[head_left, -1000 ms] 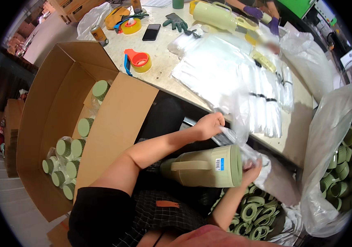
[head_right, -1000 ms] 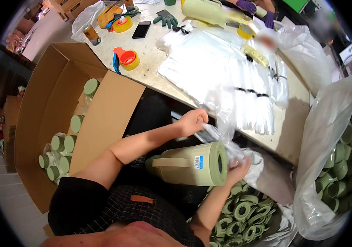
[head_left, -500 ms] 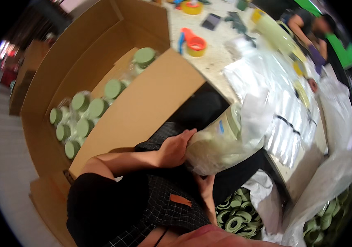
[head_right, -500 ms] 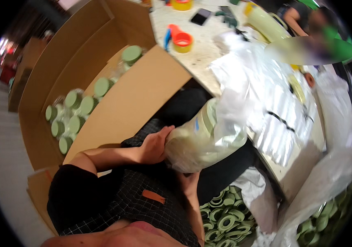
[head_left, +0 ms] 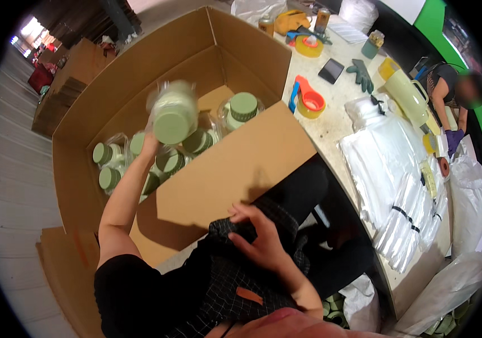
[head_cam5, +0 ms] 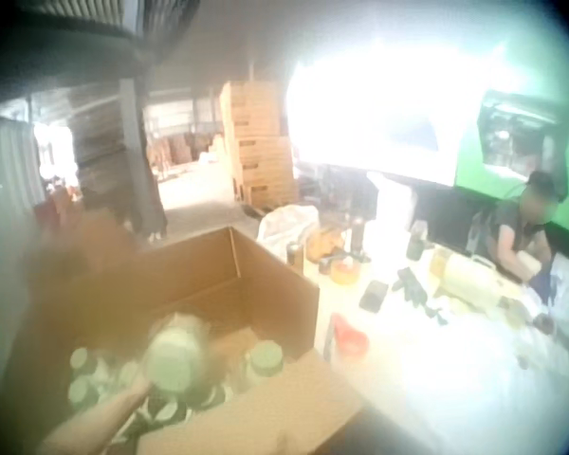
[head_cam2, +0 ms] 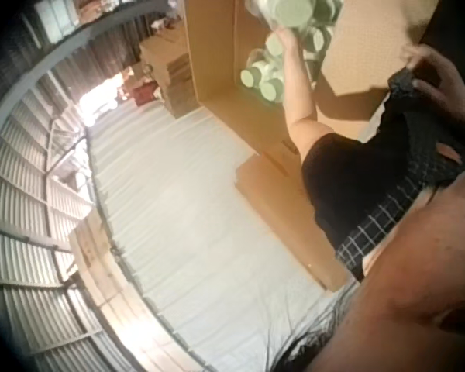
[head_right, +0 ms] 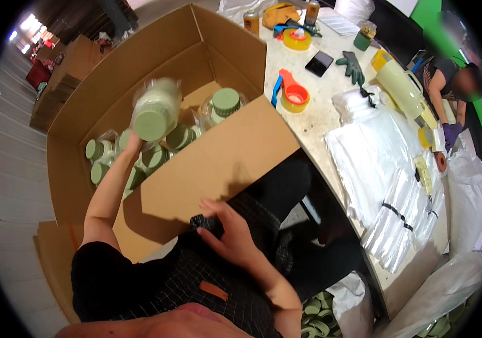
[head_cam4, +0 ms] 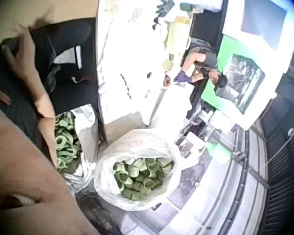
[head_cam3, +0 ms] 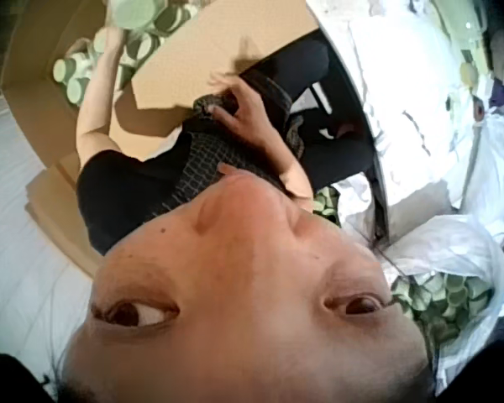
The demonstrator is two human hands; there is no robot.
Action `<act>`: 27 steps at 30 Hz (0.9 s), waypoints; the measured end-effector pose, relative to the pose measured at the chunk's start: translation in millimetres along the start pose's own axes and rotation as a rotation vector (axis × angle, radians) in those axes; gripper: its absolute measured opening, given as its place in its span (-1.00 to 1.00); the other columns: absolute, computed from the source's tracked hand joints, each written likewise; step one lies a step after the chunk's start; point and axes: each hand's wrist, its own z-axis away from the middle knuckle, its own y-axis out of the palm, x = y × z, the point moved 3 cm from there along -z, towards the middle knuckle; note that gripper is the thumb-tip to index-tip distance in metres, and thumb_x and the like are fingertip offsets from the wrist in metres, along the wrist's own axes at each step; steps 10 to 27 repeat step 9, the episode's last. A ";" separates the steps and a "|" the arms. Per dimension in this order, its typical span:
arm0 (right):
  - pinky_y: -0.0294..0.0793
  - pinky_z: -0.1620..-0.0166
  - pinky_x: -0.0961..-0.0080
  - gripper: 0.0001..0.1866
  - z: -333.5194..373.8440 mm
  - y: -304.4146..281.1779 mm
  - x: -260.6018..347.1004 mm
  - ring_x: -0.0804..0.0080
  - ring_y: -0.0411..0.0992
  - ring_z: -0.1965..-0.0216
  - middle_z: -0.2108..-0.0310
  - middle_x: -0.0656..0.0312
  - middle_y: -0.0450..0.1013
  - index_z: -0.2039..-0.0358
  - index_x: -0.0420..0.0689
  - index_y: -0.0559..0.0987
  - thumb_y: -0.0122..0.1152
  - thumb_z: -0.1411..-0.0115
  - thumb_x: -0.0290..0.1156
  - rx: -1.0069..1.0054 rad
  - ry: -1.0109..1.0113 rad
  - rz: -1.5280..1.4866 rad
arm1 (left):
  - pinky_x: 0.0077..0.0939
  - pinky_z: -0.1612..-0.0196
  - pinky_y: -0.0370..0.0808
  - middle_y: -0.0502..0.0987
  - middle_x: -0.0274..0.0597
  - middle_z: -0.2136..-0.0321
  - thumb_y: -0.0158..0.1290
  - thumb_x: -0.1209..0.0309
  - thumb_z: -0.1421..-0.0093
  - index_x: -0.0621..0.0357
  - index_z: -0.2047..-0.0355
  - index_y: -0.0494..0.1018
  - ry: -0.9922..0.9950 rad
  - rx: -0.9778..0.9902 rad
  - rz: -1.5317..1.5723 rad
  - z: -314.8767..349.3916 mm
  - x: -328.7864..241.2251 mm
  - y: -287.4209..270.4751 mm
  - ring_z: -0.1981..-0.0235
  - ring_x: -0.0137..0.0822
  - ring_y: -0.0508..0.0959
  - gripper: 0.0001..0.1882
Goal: The person places a green plastic ring onto the neck of a pale yellow plastic bottle, slides the bottle into a clear plastic bag, and then places the bagged bottle into a cardboard box.
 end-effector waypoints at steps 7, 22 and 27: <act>0.47 -0.08 0.47 -0.55 145.2 -23.2 -67.9 0.45 0.50 0.03 0.04 0.18 0.54 -0.15 -0.23 0.44 0.23 -0.23 -0.59 -0.387 0.635 -0.086 | -0.18 0.53 0.41 0.54 -0.33 0.42 -0.08 -0.28 -0.29 -0.04 -0.08 0.41 -0.986 0.502 0.070 -61.4 84.2 -19.5 0.51 -0.32 0.49 -0.35; 0.46 -0.09 0.49 -0.60 167.4 -34.5 -67.2 0.48 0.50 0.02 0.07 0.17 0.55 -0.13 -0.23 0.45 0.18 -0.28 -0.59 -0.499 0.739 -0.083 | -0.23 0.32 0.53 0.53 -0.19 0.15 -0.05 -0.31 -0.25 -0.12 -0.25 0.25 -0.831 0.577 0.078 -61.8 84.3 44.7 0.27 -0.31 0.55 -0.26; 0.46 -0.09 0.49 -0.60 167.4 -34.5 -67.2 0.48 0.50 0.02 0.07 0.17 0.55 -0.13 -0.23 0.45 0.18 -0.28 -0.59 -0.499 0.739 -0.083 | -0.23 0.32 0.53 0.53 -0.19 0.15 -0.05 -0.31 -0.25 -0.12 -0.25 0.25 -0.831 0.577 0.078 -61.8 84.3 44.7 0.27 -0.31 0.55 -0.26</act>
